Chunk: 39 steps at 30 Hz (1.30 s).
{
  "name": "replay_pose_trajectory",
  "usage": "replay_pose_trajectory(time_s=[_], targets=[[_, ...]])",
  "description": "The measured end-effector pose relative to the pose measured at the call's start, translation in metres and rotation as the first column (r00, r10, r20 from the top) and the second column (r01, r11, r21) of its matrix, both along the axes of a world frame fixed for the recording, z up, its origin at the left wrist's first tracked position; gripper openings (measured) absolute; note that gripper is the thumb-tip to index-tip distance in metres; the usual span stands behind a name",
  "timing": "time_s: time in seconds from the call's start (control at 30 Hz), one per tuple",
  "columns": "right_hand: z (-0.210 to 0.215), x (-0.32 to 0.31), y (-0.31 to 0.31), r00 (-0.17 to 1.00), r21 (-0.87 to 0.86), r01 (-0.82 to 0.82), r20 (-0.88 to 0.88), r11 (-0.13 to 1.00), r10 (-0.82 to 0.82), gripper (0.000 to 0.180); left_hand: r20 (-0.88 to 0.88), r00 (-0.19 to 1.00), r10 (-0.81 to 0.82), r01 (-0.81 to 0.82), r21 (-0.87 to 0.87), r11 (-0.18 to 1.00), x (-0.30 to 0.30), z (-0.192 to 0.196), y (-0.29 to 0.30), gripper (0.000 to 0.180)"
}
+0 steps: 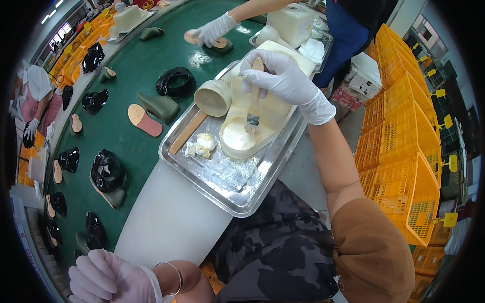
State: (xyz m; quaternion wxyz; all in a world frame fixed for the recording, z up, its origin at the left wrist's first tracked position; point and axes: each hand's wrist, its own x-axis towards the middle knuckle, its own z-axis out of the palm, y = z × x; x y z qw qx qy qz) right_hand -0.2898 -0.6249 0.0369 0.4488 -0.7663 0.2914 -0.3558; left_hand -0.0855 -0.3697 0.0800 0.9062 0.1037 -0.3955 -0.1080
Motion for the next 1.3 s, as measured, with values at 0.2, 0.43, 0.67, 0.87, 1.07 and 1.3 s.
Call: replay_pose_trajectory(time_s=[0.2, 0.43, 0.67, 0.87, 1.07, 1.3], targets=[[-0.003, 0.000, -0.001, 1.000, -0.048, 0.015, 0.002, 0.999, -0.015, 0.010, 0.015, 1.000, 0.011, -0.012, 0.023, 1.000, 0.003, -0.003, -0.001, 0.040], [-0.001, 0.000, 0.000, 1.000, -0.048, 0.021, 0.002, 0.999, -0.021, 0.009, 0.023, 1.000, 0.006, -0.007, 0.051, 0.999, 0.002, -0.004, -0.008, 0.040], [-0.004, -0.001, 0.000, 0.999, -0.037, 0.029, 0.015, 0.999, -0.029, 0.008, 0.022, 0.999, 0.026, -0.028, 0.083, 0.996, 0.001, -0.005, -0.016, 0.039], [-0.004, -0.001, -0.001, 0.999, -0.035, 0.040, 0.021, 0.999, -0.039, 0.009, 0.021, 0.999, 0.025, -0.027, 0.089, 0.996, 0.002, -0.005, -0.017, 0.039], [-0.004, -0.003, -0.003, 0.999, -0.024, 0.015, 0.030, 1.000, -0.015, 0.008, 0.009, 1.000, 0.021, -0.021, 0.074, 0.997, -0.001, -0.002, -0.014, 0.040], [-0.004, -0.001, -0.003, 1.000, -0.024, 0.018, 0.016, 1.000, -0.018, 0.007, 0.005, 1.000, -0.001, 0.001, 0.042, 0.999, 0.002, -0.004, -0.010, 0.040]])
